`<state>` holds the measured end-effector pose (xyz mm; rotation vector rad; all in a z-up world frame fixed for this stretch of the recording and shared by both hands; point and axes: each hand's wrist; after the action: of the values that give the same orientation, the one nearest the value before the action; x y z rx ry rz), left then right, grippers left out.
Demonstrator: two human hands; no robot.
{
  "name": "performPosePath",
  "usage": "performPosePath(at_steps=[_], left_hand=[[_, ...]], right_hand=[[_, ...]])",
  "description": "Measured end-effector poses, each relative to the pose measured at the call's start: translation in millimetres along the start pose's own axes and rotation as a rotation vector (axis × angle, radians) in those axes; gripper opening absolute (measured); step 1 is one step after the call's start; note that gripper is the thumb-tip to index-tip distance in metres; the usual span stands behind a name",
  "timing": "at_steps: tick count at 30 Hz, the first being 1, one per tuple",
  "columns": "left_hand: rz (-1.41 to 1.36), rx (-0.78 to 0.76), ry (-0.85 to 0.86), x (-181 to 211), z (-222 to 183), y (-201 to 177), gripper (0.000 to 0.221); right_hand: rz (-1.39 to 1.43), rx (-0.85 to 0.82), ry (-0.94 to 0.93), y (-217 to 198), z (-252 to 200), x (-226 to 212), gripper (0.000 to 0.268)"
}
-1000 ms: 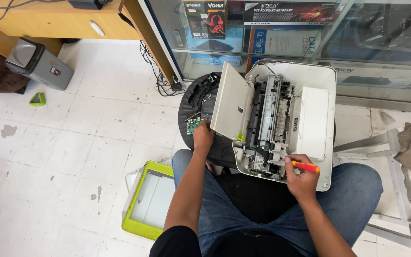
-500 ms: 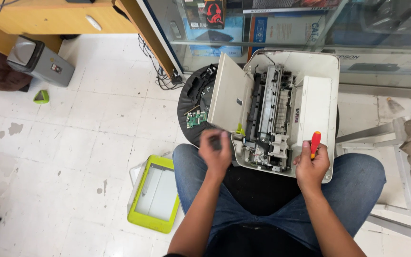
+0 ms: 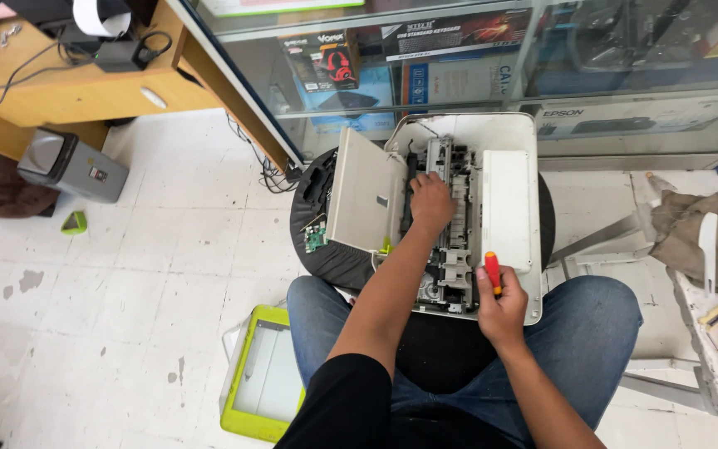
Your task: Disassembling a printer to extract the roller assembly using a screwdriver and manual disconnection of cables.
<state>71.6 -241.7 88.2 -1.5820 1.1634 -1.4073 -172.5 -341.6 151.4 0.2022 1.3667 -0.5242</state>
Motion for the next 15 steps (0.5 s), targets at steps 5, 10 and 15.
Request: performPosePath(at_steps=[5,10,15], left_hand=[[0.137,0.078,-0.055,9.1,6.9,22.9,0.072],[0.119,0.031,-0.062,6.8,20.0,27.9,0.089],[0.119,0.055,-0.078,4.6,21.9,31.2,0.095]], right_hand=[[0.014,-0.055,-0.001,-0.1,2.2,0.6,0.013],[0.020,-0.097,-0.012,-0.6,3.4,-1.8,0.014],[-0.022,-0.114,-0.023,-2.4,0.9,5.3,0.014]])
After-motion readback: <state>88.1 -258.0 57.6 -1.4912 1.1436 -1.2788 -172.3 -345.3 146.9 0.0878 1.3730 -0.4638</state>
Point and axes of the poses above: each hand's wrist, its own z-axis towards the middle knuckle, its own y-axis out of the palm, x = y × z, and after that the axes turned 5 degrees about -y, right-handed
